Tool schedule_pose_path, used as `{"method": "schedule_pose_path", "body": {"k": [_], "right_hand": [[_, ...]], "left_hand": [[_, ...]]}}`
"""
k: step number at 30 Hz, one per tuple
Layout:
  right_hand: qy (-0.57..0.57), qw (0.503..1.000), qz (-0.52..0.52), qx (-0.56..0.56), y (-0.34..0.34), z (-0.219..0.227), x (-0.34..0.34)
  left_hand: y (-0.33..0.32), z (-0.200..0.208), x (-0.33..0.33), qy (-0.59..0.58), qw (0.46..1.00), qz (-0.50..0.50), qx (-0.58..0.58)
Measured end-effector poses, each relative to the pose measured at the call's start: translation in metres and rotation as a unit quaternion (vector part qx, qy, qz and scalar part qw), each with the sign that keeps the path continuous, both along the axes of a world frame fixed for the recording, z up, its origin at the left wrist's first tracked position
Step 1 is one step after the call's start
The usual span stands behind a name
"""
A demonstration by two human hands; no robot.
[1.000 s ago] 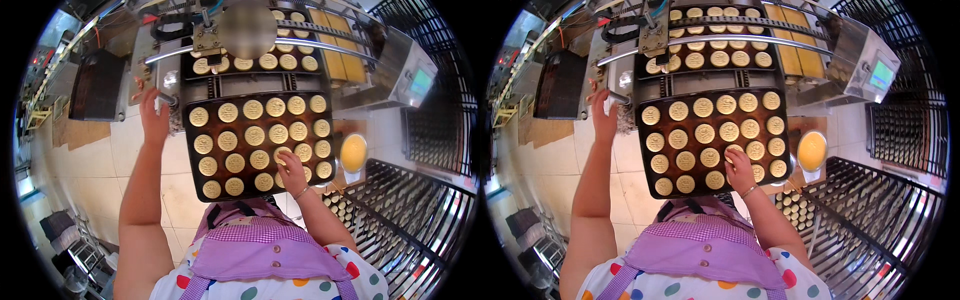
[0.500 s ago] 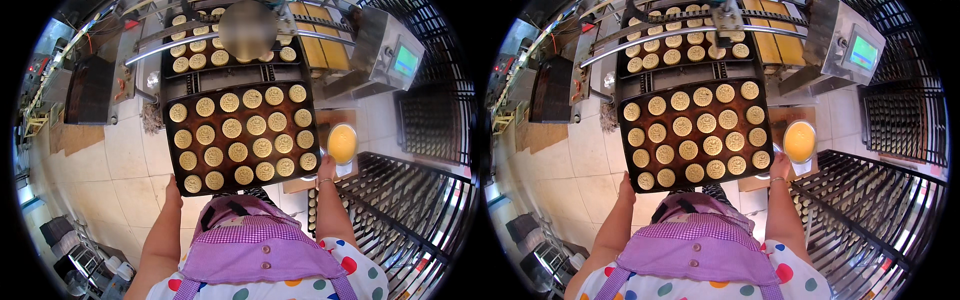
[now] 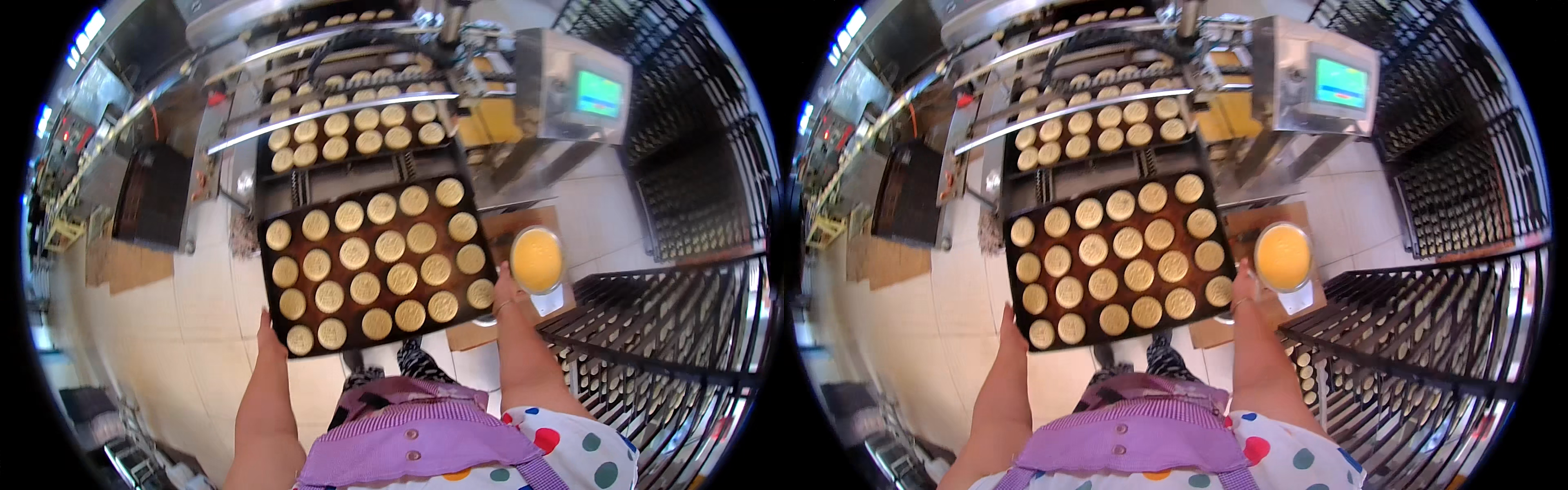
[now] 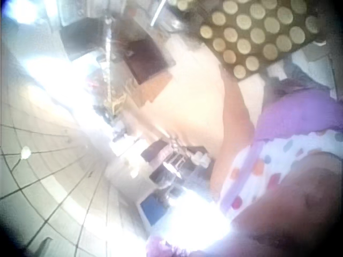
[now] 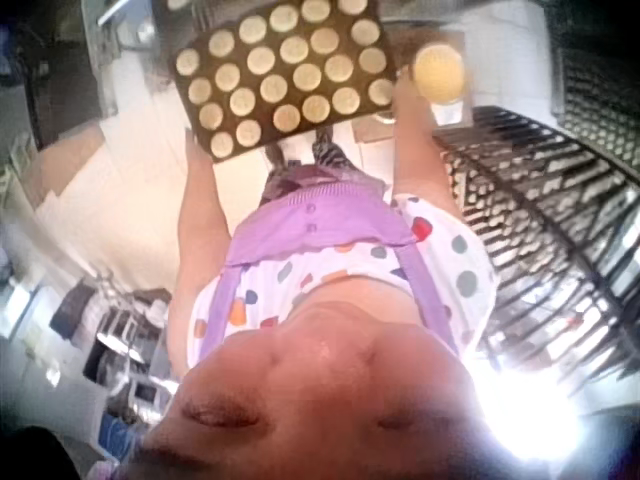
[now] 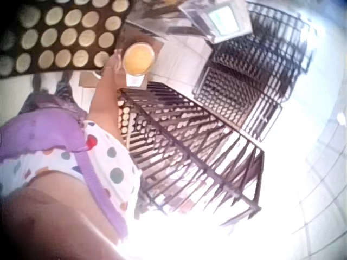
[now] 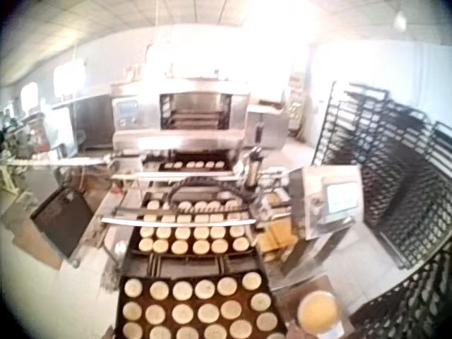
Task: The person brushes a yellow liquid onto pastries on a tray using a handheld brush, moves the tray to a storage rack, and handles trays near an oven.
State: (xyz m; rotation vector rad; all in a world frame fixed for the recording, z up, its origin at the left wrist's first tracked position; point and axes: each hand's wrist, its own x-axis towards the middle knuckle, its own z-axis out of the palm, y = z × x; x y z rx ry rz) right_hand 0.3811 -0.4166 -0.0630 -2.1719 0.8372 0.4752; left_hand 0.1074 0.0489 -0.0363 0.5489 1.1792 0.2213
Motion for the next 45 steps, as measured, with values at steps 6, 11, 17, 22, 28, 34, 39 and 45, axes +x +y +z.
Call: {"method": "schedule_pose_path", "body": {"k": [6, 11, 17, 22, 28, 34, 39, 45], "right_hand": [[-0.018, 0.992, -0.127, 0.006, -0.045, 0.01, -0.117], [-0.016, 0.962, -0.267, 0.051, -0.066, 0.051, -0.26], [-0.075, 0.919, -0.387, 0.032, -0.088, 0.085, -0.413], [-0.07, 0.879, -0.472, -0.004, -0.131, 0.079, -0.527], [-0.042, 0.797, -0.601, 0.047, -0.178, 0.061, -0.648], [0.025, 0.765, -0.643, 0.015, -0.239, -0.02, -0.748], [0.071, 0.76, -0.646, 0.005, -0.28, -0.078, -0.769], [0.098, 0.738, -0.667, 0.022, -0.333, -0.191, -0.782]], "left_hand": [[-0.008, 0.026, -0.071, -0.089, 0.99, -0.059, -0.088], [0.003, 0.056, -0.106, -0.011, 0.985, -0.157, -0.074], [-0.026, 0.097, -0.118, -0.081, 0.948, -0.305, -0.045], [-0.092, 0.114, -0.112, -0.151, 0.884, -0.443, -0.021], [-0.196, 0.098, -0.11, -0.121, 0.824, -0.554, -0.015], [-0.311, 0.037, -0.117, -0.021, 0.789, -0.613, -0.024], [-0.379, -0.035, -0.113, 0.12, 0.772, -0.623, -0.04], [-0.439, -0.142, -0.081, 0.143, 0.755, -0.64, -0.011]]}}
